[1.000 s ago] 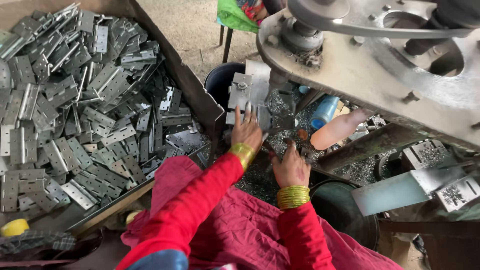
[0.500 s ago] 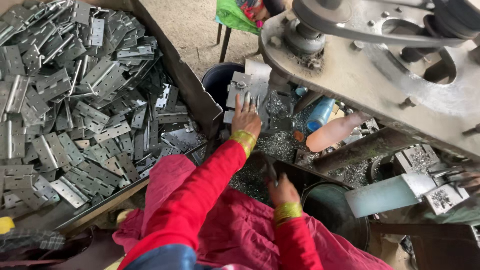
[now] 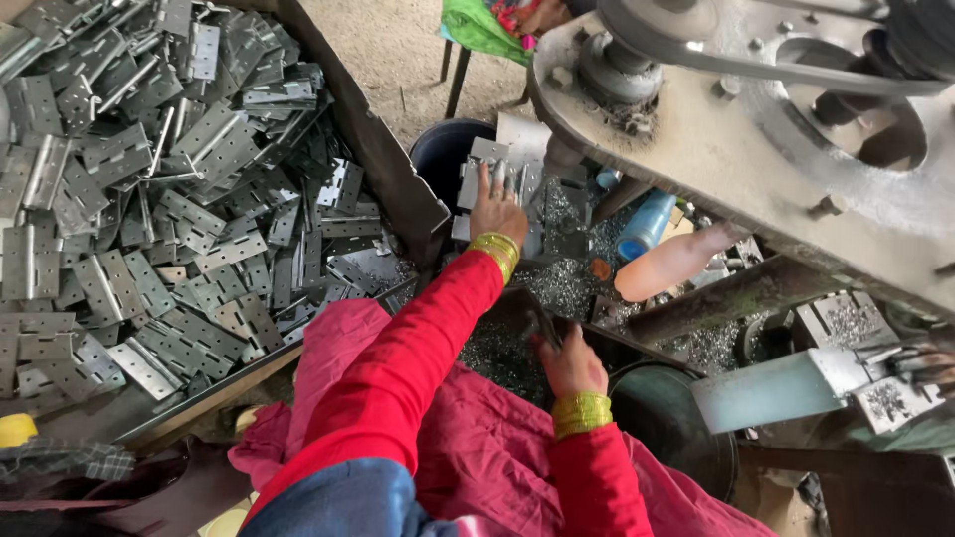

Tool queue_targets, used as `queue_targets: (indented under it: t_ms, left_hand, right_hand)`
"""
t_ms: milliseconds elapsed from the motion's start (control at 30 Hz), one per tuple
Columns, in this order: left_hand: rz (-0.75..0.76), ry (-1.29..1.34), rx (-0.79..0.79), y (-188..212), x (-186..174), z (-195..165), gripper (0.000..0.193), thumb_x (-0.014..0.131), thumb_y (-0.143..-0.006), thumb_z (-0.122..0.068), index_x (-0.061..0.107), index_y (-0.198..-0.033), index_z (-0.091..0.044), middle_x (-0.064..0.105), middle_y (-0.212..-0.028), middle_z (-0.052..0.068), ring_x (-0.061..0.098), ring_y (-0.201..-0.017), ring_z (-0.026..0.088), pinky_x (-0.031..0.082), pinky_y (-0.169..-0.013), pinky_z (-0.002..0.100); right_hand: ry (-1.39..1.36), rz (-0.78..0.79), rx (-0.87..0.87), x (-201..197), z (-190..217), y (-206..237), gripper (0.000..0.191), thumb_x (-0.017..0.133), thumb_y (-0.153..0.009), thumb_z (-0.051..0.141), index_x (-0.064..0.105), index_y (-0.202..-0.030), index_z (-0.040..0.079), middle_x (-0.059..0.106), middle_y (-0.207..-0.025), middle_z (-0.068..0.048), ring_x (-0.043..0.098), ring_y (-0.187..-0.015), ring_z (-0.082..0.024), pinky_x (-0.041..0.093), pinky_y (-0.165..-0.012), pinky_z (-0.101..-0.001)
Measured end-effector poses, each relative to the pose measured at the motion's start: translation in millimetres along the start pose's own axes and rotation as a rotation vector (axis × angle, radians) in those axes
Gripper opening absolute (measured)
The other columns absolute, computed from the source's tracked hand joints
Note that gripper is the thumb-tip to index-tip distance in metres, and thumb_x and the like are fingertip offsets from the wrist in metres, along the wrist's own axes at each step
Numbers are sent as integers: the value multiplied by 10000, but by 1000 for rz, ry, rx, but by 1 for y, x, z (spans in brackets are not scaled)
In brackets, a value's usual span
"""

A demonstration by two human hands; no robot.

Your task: The person repeatedly picks up small metal brackets from a bin, places them into a press machine, and operates the lever to process them. The processed pieces are then dropped back into the bin. The person continues this cycle for the duration of the clip.

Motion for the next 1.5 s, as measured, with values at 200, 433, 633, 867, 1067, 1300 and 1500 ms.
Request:
queue_targets:
  t_ms: [200, 433, 633, 867, 1067, 1300, 1500]
  left_hand:
    - [-198, 131, -123, 8, 14, 0, 536, 396, -1019, -227, 510, -1519, -69, 378, -1632, 82, 77, -1588, 320, -90, -1227, 617]
    - [-33, -46, -117, -8, -6, 5, 548, 413, -966, -205, 457, -1500, -94, 177, -1704, 91, -80, -1554, 394, -76, -1163, 665]
    - [49, 38, -125, -23, 2, -2, 489, 356, -1067, -249, 510, -1492, -61, 200, -1734, 114, -24, -1602, 364, -95, -1211, 634]
    - [-407, 395, 15, 63, -2, 17, 571, 592, -942, -344, 554, -1418, -32, 507, -1493, 222, 442, -1391, 393, 263, -1181, 521]
    - [-352, 643, 114, 158, 61, 122, 195, 686, -792, -182, 772, -957, -123, 757, -1044, 112, 653, -1031, 352, 494, -914, 468]
    - [-34, -71, -403, 100, 122, 244, 639, 552, -867, -327, 460, -1461, -111, 396, -1608, 166, 309, -1456, 379, 200, -1149, 650]
    - [2, -319, -458, 60, 130, 233, 530, 451, -994, -307, 504, -1469, -77, 472, -1514, 313, 519, -1297, 549, 371, -955, 730]
  right_hand:
    - [-80, 19, 52, 39, -9, 24, 627, 711, -809, 418, 562, -1333, 107, 714, -1098, -248, 675, -1051, -437, 546, -871, -520]
    - [-7, 47, 0, -4, -3, 4, 551, 709, -837, 444, 615, -1276, 124, 729, -1115, -213, 685, -1076, -422, 550, -888, -521]
    - [26, 34, 137, 55, -19, 29, 541, 687, -829, 407, 611, -1297, 147, 734, -1062, -225, 701, -1014, -424, 563, -880, -528]
    - [22, 125, 122, 51, -33, 5, 560, 724, -827, 438, 671, -1289, 127, 716, -1189, -267, 682, -1148, -420, 555, -964, -504]
    - [-76, -674, -351, -127, 86, 45, 812, 802, -955, 396, 432, -1482, -98, 454, -1468, -412, 449, -1353, -555, 360, -1141, -586]
    - [-11, -737, -435, -200, 184, 58, 700, 811, -891, 289, 512, -1485, 70, 445, -1537, -280, 358, -1485, -472, 219, -1202, -648]
    - [60, -758, -439, -206, 187, 55, 673, 780, -836, 294, 535, -1424, 78, 448, -1589, -208, 329, -1531, -438, 171, -1209, -684]
Point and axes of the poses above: each hand's wrist, its own y-axis away from the middle knuckle, its own x-axis out of the palm, z = x × y, the point moved 7 cm from there along -y, towards the middle knuckle
